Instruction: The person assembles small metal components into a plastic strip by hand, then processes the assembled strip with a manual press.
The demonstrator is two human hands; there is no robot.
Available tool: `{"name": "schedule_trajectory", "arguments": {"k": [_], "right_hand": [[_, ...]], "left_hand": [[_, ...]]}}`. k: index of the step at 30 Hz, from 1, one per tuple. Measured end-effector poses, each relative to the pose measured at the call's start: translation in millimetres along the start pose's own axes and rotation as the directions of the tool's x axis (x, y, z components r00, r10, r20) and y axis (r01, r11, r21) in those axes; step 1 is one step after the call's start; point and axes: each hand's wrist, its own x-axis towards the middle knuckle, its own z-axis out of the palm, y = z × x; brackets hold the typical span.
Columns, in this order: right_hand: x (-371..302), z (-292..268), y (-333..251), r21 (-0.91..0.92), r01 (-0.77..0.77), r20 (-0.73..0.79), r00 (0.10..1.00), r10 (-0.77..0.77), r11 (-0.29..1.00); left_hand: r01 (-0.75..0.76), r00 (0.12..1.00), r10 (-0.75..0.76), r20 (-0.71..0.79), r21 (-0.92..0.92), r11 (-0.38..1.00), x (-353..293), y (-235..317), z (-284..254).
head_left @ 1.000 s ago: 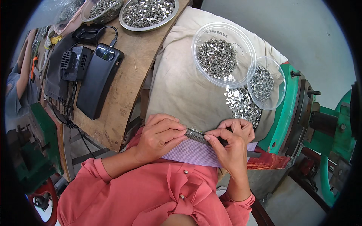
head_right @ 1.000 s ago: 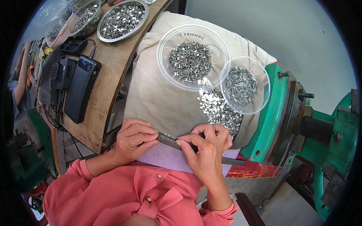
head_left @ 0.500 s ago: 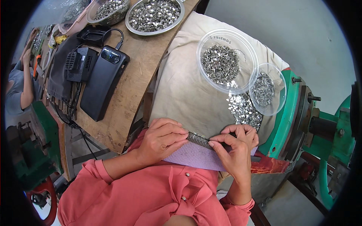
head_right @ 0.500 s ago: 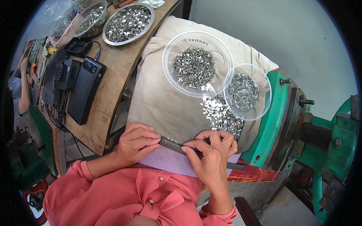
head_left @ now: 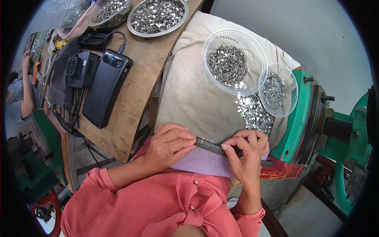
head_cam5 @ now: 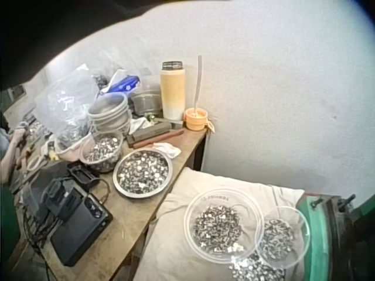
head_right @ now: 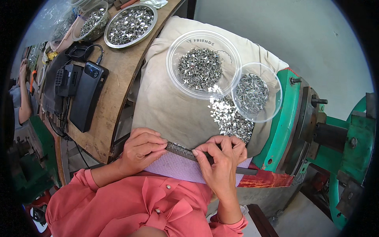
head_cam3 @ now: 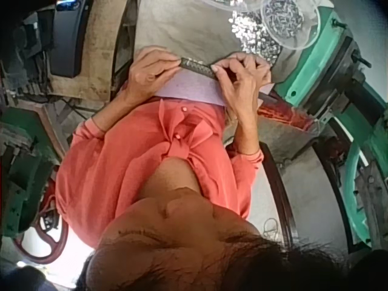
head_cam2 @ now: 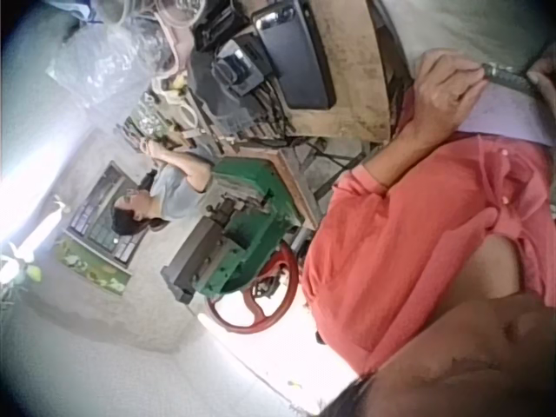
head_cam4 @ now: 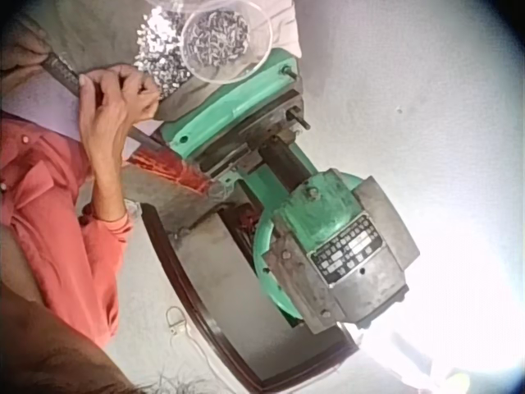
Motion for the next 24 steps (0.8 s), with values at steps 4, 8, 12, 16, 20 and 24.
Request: {"name": "schedule_trajectory", "arguments": {"k": [4,8,12,16,20,24], "right_hand": [[-1,1,1,0.005,0.009,-0.005,1.0,-0.009,1.0],[-2,-2,0,-0.011,0.012,-0.009,1.0,-0.012,1.0],[6,1,-4,0.059,0.009,-0.025,1.0,-0.008,0.998],[17,15,-20,0.054,0.083,-0.012,0.997,-0.082,0.995],[23,25,-28,0.044,0.088,0.028,0.996,-0.09,0.995],[22,24,-28,0.024,0.088,0.026,0.996,-0.088,0.996]], "left_hand": [[-0.003,1.0,0.003,0.002,0.002,1.0,0,-1,0],[-0.003,1.0,0.003,0.001,0.003,1.0,-1,-1,-1],[0.012,1.0,-0.012,0.011,-0.004,1.0,-1,0,-1],[0.0,1.0,0.0,0.012,-0.016,1.0,0,0,-1],[0.003,1.0,-0.003,0.006,-0.015,1.0,-2,-1,-1],[0.005,1.0,-0.005,0.016,-0.018,1.0,-2,-1,-2]]}}
